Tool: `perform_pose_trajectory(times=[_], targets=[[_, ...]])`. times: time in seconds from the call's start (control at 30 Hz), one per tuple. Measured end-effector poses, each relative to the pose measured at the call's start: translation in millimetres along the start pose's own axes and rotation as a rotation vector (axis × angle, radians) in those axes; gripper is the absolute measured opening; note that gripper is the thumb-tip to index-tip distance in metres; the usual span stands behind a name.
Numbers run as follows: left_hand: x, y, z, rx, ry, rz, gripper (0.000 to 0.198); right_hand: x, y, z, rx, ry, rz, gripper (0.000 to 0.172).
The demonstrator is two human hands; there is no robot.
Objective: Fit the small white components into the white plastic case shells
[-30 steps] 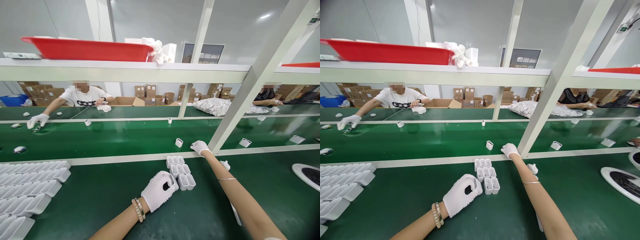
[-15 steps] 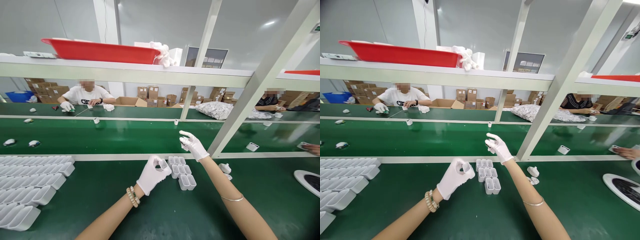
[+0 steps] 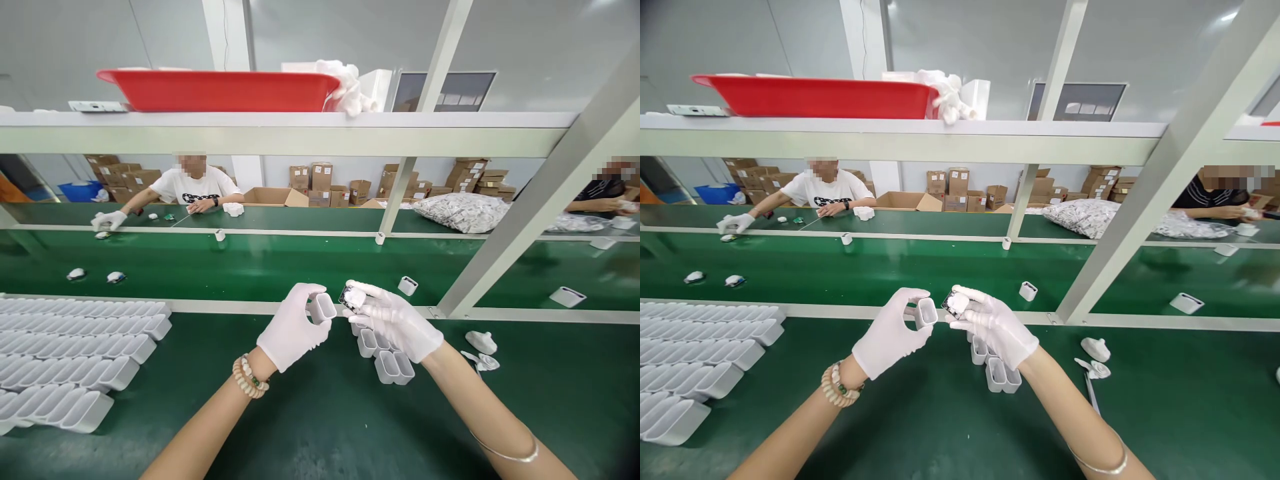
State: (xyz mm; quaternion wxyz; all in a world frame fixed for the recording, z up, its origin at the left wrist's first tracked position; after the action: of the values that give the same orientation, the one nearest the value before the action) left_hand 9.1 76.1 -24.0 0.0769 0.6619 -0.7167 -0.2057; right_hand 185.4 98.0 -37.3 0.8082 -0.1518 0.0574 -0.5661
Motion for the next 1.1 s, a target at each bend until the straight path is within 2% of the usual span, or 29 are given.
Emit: perform_pose_trajectory(times=[0.13,0.3,0.37,0.53,0.6,0.7,0.9,1.1], targets=[[0,-2.7,-2,-0.056,-0.066,-0.007,0.045,3,1,2,0.008,0.073,-0.009,0.059],[1,-14.4,-4,-0.110,-0.106,0.089,0.038,3,-2,-2,0.179,0.188,0.011,0.054],[1,-15.5,-4,-0.117,-0.101,0.094,0.039,3,-5,-7,0.223,0.168,0.056,0.058],[1,-19.0,-5,-0.240,-0.143,0.174,0.039,5,-7,-17,0.245,0.001,0.175,0.065],[2,-16.7,-7,-0.251,-0.159,0.173,0.044,6,-2,-12,0.283,0.018,0.142,0.062],[2,-7.9,-13,-0.274,-0.208,0.106,0.050,8,6,0,0.359,0.102,0.049,0.056],[10,0.5,-26,-0.395,-0.445,0.073,0.051,22,4,17,0.631,0.241,-0.103,0.054],[15,1.9,-29,-0.437,-0.643,0.024,0.049,37,-8,20,0.752,0.196,-0.099,0.055]])
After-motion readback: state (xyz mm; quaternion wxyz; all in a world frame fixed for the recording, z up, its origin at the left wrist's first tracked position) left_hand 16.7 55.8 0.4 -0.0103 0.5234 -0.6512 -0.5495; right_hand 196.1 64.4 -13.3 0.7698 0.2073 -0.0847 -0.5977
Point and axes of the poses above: each hand's wrist, its own x-axis away from the middle knuckle, its own y-axis out of the back of the hand, z = x × y, the point moved 6 cm from there along -x, towards the middle knuckle, and after that the axes turned 3 degrees about y, right-handed, at the moved point
